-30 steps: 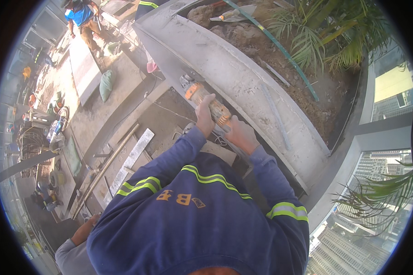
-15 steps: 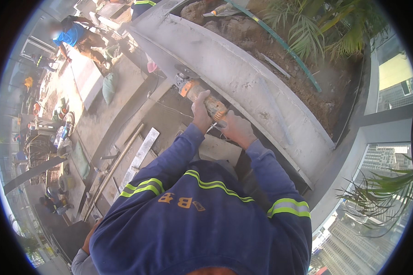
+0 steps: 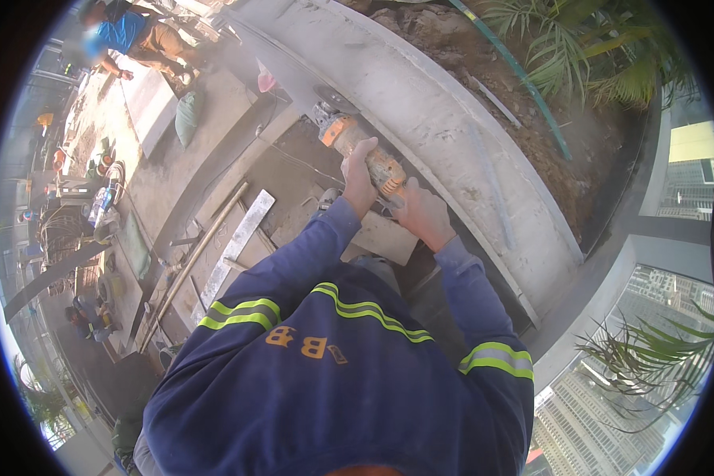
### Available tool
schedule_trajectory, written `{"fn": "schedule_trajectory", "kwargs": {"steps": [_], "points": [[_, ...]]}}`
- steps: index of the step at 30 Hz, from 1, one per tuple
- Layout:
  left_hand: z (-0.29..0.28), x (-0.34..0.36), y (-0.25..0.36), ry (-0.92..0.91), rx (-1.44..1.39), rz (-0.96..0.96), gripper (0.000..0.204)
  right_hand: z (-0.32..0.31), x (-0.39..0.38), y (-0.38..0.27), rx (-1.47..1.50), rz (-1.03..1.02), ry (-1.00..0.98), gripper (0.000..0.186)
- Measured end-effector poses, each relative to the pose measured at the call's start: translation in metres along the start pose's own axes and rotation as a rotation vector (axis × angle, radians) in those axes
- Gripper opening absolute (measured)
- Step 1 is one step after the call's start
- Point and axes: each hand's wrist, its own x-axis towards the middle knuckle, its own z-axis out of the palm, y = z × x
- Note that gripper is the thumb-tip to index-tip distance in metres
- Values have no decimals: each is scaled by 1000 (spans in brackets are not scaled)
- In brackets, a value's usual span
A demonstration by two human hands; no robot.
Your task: The person uses an angle grinder to smooth a concrete ledge on an outdoor construction site. The person holds the tool with both hands and moves it along the surface, generating dust. Other workers are visible in the background.
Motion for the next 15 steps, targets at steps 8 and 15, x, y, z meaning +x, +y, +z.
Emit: {"fn": "schedule_trajectory", "kwargs": {"steps": [8,15], "points": [[-4,8,2,-12,-23,12,30,7,9,-1,21,51,-14,43],[-4,-5,-7,-41,-39,24,30,-6,-9,0,27,63,-60,49]]}}
